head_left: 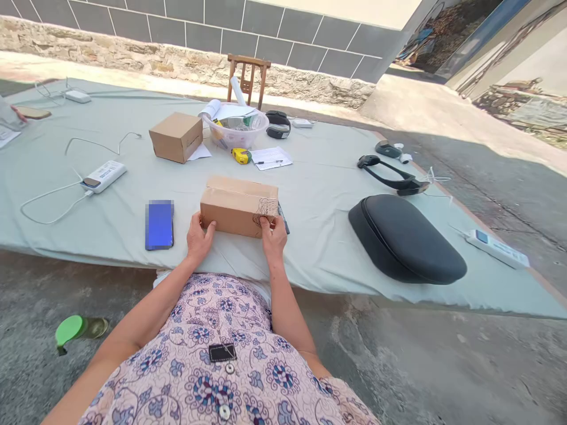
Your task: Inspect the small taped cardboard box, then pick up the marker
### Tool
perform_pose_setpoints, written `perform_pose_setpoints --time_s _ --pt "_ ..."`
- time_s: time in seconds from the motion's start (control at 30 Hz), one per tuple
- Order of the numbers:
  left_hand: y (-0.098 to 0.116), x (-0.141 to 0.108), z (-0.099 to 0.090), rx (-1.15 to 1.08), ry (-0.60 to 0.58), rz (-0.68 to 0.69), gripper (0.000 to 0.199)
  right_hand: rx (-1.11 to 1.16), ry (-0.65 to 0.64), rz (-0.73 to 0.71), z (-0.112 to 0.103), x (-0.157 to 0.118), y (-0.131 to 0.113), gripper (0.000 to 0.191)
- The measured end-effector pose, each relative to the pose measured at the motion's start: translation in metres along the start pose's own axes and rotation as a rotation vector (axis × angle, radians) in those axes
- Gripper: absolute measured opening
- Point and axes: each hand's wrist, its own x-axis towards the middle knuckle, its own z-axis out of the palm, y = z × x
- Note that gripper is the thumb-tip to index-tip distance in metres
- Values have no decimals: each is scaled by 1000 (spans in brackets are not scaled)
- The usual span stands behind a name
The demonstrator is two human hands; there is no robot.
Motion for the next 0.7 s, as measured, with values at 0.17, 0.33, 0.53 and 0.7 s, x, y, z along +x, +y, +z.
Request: perform_pose_setpoints --time_s 0.17,0.33,0.53,0.7 --pt "-8 1 4 21 33 30 40 72 -50 31 7 6 4 55" --pt "-16 2 6 44 59 50 48 128 -120 21 13 9 10 48" --pt "-12 1 4 63 -40 62 73 119 -116 14 17 14 9 45" --pt "-11 0 5 42 -29 28 84 -57 -285 -114 -11 34 15 47"
